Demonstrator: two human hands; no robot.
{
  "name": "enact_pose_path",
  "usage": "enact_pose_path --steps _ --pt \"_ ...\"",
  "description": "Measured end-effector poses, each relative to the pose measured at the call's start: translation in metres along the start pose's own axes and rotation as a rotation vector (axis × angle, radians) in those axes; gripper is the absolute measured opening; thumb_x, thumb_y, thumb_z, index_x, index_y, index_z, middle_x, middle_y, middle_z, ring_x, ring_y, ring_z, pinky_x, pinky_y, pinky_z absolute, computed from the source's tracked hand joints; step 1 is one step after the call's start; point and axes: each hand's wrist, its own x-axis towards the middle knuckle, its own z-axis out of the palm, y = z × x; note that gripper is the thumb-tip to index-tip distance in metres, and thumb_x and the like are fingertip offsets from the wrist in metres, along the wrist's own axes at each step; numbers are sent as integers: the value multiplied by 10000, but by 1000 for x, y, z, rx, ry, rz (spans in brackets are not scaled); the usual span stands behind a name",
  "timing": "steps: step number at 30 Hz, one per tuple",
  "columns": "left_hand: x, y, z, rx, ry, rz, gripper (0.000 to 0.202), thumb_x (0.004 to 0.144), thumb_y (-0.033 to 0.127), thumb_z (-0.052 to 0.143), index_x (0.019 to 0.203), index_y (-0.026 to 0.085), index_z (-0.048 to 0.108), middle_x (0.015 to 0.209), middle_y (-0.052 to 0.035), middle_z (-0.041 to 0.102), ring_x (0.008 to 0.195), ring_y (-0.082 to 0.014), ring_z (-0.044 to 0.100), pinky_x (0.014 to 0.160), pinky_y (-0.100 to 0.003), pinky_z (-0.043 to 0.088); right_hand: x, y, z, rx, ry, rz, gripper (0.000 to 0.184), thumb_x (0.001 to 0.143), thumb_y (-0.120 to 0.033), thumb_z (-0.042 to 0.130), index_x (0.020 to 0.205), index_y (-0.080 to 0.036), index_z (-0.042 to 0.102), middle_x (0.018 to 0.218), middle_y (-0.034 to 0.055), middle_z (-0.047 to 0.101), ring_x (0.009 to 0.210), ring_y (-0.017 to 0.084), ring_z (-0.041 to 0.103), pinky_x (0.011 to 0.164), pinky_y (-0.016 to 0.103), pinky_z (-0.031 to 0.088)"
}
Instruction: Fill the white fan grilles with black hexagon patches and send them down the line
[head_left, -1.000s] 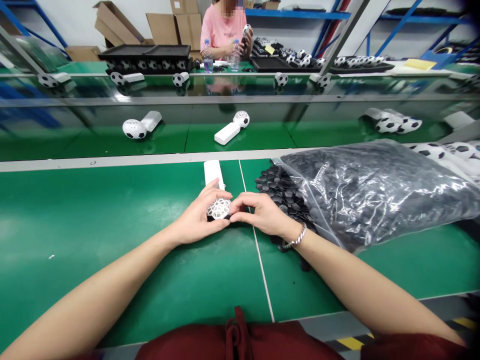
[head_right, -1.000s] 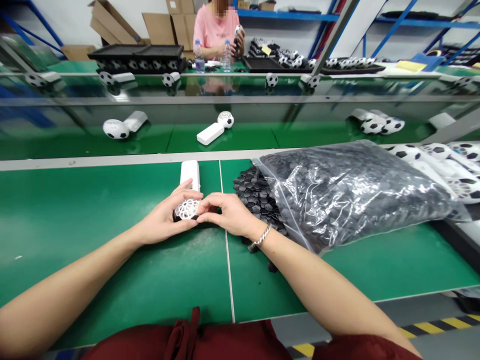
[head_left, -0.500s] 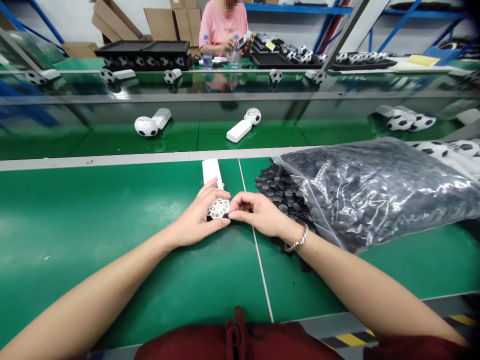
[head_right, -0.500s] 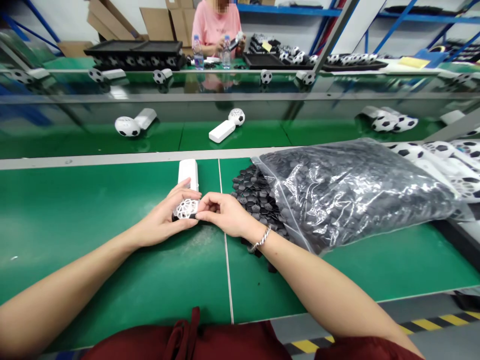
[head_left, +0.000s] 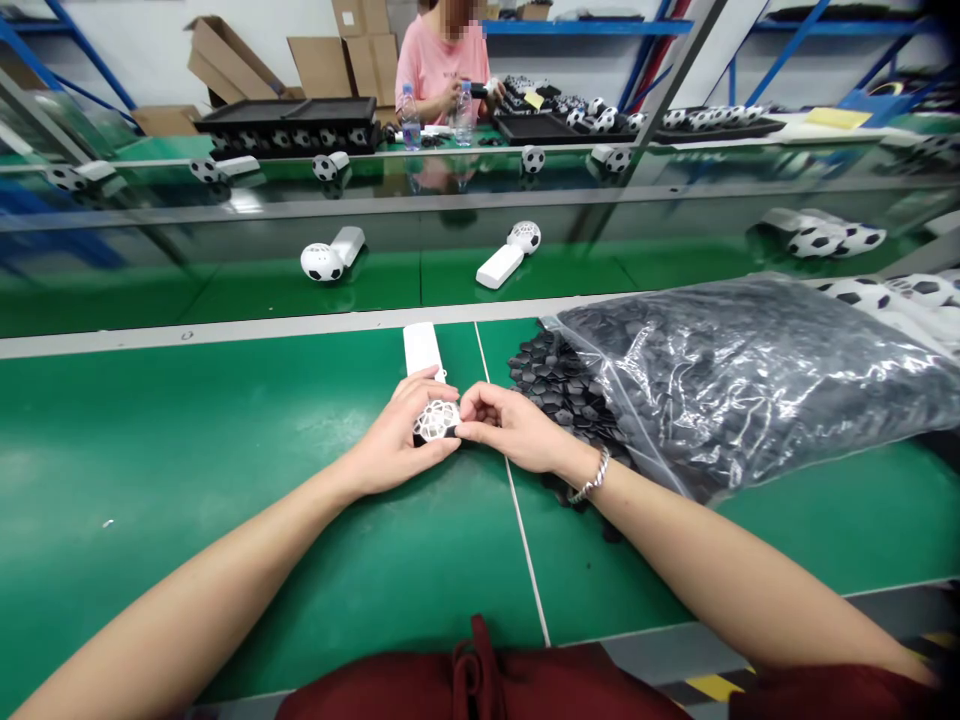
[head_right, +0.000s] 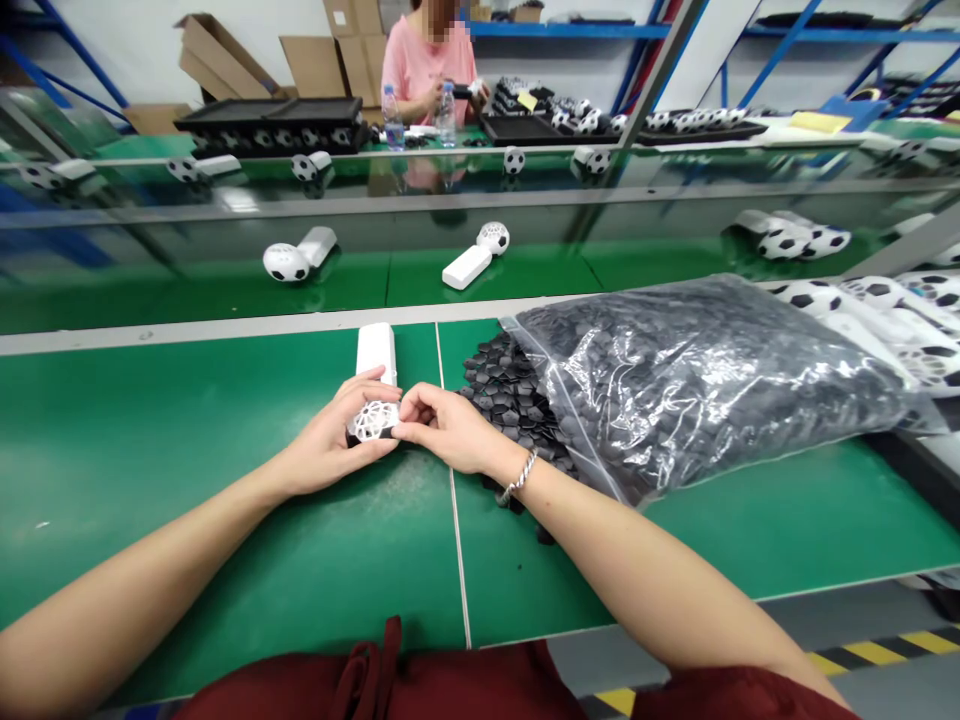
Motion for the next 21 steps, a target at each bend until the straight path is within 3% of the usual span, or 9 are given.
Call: enact_pose_path --steps 7,9,14,21 --pt "2 4 5 55 55 16 346 686 155 550 1017 218 470 1108 -58 534 1256 -257 293 1030 -457 273 5 -3 -6 -40 19 11 196 704 -281 635 731 -166 479 691 -32 513 630 90 493 609 233 425" --pt "2 2 1 33 7 12 358 688 155 547 1029 227 469 1151 -57 517 1268 -261 281 1027 -463 277 5 -8 -18 -224 45 22 167 718 -293 624 738 -163 522 707 -16 542 642 101 515 630 249 435" --pt "3 -4 -5 9 -39 30 388 689 277 641 1037 239 471 1243 -75 436 1277 -284 263 1031 -507 244 2 -11 -49 -910 290 88 127 736 -260 621 829 -174 630 853 57 590 745 156 551 723 310 437" --pt "3 -3 -7 63 -70 1 371 689 270 641 1023 259 479 1249 -65 347 1248 -263 269 1033 -493 243 5 -3 -45 -1042 151 20 135 797 -196 541 774 -194 674 817 57 635 777 168 581 721 276 433"
